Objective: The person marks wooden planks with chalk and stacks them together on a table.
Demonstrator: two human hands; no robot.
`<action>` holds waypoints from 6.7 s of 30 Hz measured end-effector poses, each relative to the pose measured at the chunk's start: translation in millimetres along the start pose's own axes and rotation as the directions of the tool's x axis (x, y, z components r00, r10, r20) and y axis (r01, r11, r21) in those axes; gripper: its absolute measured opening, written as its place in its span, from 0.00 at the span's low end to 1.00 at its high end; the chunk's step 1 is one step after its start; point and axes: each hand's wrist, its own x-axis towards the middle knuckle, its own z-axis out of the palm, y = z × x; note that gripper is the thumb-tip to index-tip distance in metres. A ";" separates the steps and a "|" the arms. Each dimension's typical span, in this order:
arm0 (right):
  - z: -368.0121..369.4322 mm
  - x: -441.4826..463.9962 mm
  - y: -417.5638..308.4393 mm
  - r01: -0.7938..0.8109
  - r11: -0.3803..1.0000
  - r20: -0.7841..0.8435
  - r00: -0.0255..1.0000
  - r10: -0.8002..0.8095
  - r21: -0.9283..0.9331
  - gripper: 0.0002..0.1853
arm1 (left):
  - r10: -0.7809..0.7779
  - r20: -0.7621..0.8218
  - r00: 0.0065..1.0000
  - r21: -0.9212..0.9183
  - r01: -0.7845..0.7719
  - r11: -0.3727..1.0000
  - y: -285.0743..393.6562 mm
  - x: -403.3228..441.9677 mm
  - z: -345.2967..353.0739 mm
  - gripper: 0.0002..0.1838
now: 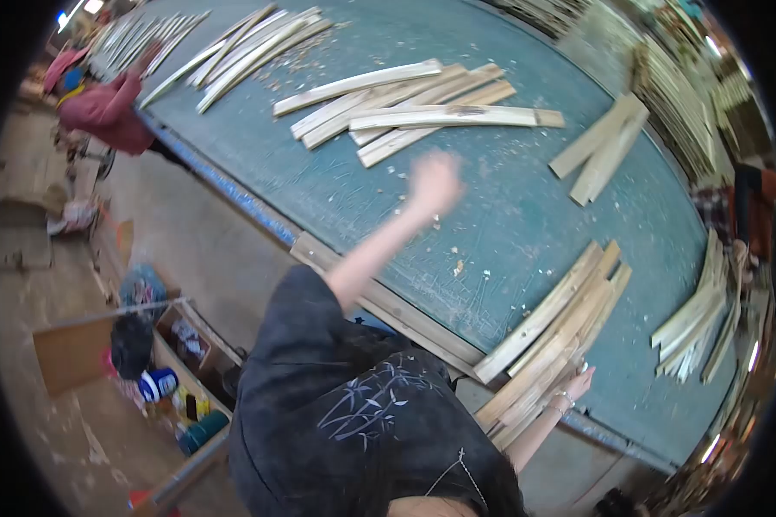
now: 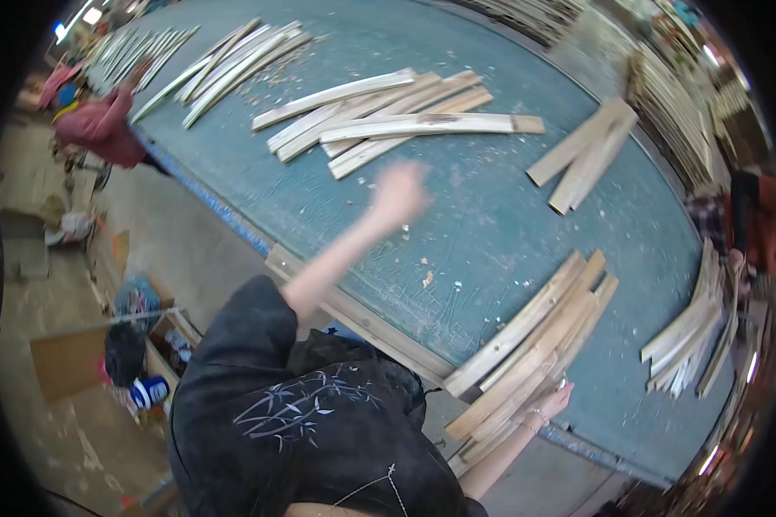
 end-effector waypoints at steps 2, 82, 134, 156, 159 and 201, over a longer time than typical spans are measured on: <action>-9.0 6.4 14.9 0.065 0.991 -0.075 0.994 -0.074 -0.116 0.24 | -0.103 -0.224 0.969 0.181 0.145 0.973 -86.6 24.3 7.6 0.33; -42.2 -9.2 -21.4 -0.123 0.990 -0.116 0.985 0.130 0.062 0.23 | 0.011 0.022 1.000 0.262 -0.016 0.965 -60.0 42.8 35.7 0.33; 92.1 -138.3 -85.5 0.061 0.986 0.271 0.957 -0.102 0.157 0.17 | 0.377 0.826 0.419 -0.479 0.874 0.078 112.6 -131.4 -38.6 0.18; 191.6 -201.5 -86.5 -0.172 0.971 0.631 0.776 0.028 0.169 0.11 | 0.456 0.839 0.297 -0.495 0.765 0.413 35.4 -131.6 -65.1 0.26; 198.6 -209.7 -82.8 -0.648 0.738 0.819 0.518 0.247 0.187 0.17 | 0.517 0.850 0.105 -0.517 -0.029 0.856 17.2 -95.8 -71.6 0.31; 254.6 -145.1 -132.9 -0.505 0.845 0.849 0.512 0.129 0.176 0.14 | 0.137 0.788 0.600 -0.539 0.566 0.624 -60.6 -51.1 -55.4 0.27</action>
